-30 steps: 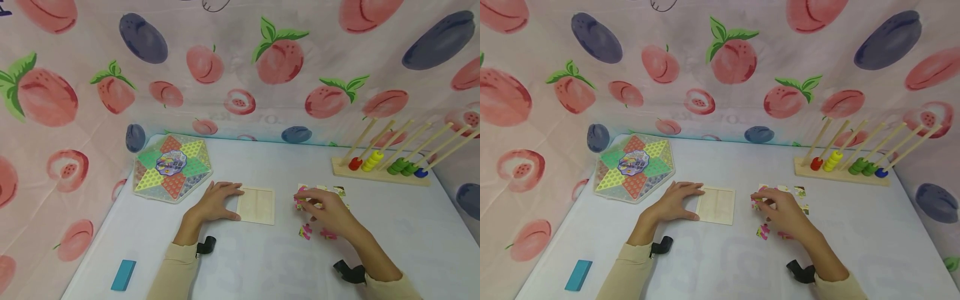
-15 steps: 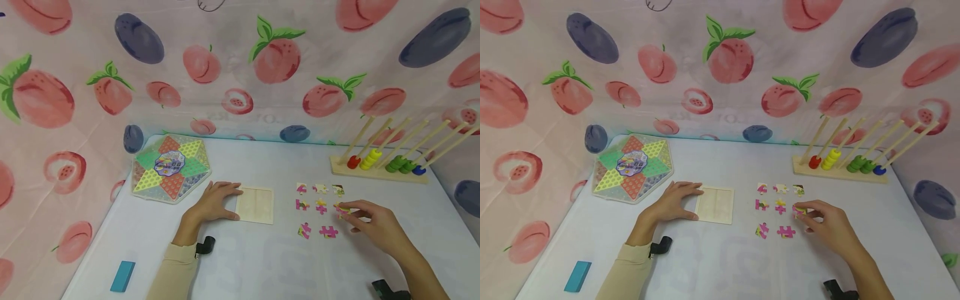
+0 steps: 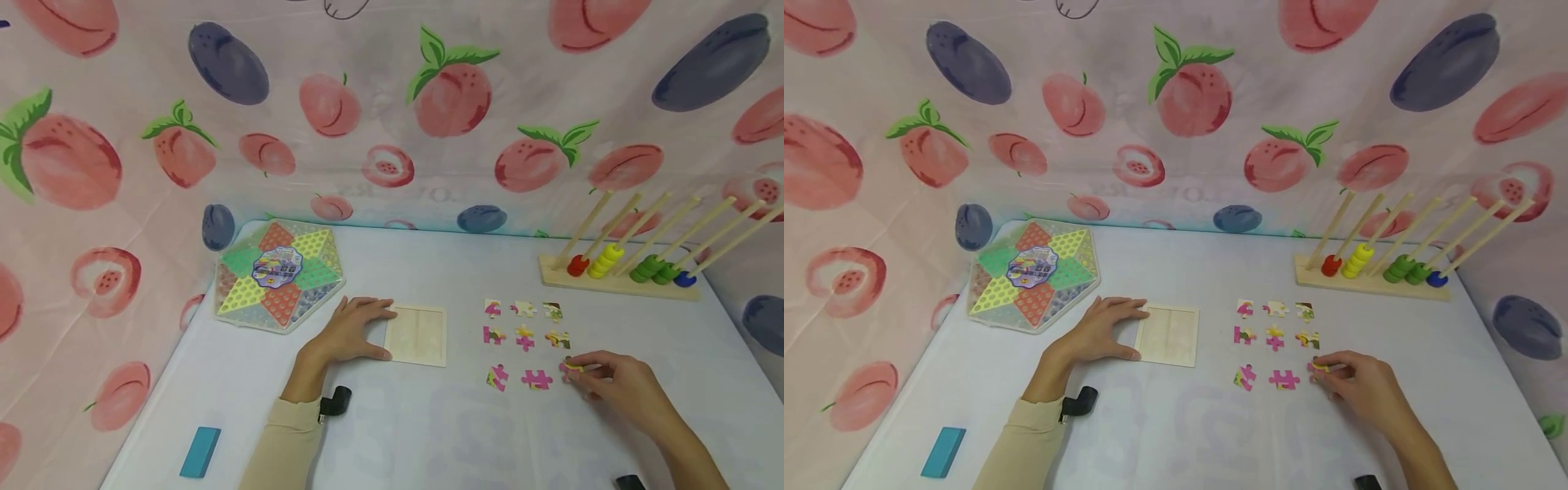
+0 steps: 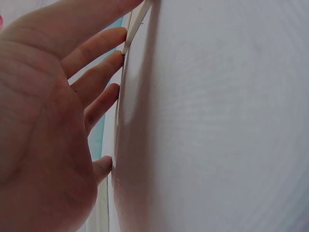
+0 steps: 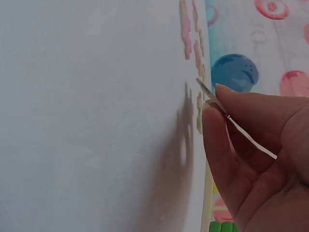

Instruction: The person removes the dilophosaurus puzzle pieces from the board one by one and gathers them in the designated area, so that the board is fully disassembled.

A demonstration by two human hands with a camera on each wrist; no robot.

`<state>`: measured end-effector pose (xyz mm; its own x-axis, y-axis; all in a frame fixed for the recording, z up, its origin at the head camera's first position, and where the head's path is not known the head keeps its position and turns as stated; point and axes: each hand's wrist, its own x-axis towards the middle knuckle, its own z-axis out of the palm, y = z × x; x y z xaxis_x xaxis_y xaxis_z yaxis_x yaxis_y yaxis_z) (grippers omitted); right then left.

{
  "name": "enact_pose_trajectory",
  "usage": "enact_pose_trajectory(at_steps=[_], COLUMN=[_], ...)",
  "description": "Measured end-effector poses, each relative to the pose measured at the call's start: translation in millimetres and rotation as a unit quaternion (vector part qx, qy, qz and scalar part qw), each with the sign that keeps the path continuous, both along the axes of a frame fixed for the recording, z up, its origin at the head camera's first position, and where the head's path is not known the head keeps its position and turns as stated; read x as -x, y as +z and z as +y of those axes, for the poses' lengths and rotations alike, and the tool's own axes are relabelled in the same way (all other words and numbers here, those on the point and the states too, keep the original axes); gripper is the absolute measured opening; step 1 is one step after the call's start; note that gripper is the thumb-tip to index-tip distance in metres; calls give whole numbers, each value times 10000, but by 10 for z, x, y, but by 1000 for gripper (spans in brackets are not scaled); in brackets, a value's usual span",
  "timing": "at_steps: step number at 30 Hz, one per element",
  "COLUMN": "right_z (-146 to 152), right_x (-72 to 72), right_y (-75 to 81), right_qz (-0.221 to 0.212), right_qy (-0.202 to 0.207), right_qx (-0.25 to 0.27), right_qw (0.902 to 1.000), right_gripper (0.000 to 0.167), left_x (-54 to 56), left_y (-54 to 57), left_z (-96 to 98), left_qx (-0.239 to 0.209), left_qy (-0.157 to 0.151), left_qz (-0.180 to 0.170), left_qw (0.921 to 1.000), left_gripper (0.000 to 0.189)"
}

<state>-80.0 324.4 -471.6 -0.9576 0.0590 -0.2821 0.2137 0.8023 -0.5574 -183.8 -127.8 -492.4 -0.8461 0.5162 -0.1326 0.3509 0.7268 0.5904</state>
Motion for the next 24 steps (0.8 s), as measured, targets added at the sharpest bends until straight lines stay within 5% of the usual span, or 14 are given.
enact_pose_trajectory(at_steps=[24], right_z=[-13], right_x=[-33], right_y=[-102], right_qz=[649], right_qy=[288], right_qx=[-628], right_qw=[9955], right_gripper=[22], left_x=[-17], left_y=[53], left_z=[20], left_qx=[1], left_qy=[-10], left_qz=[10], left_qw=[10000], left_gripper=[74])
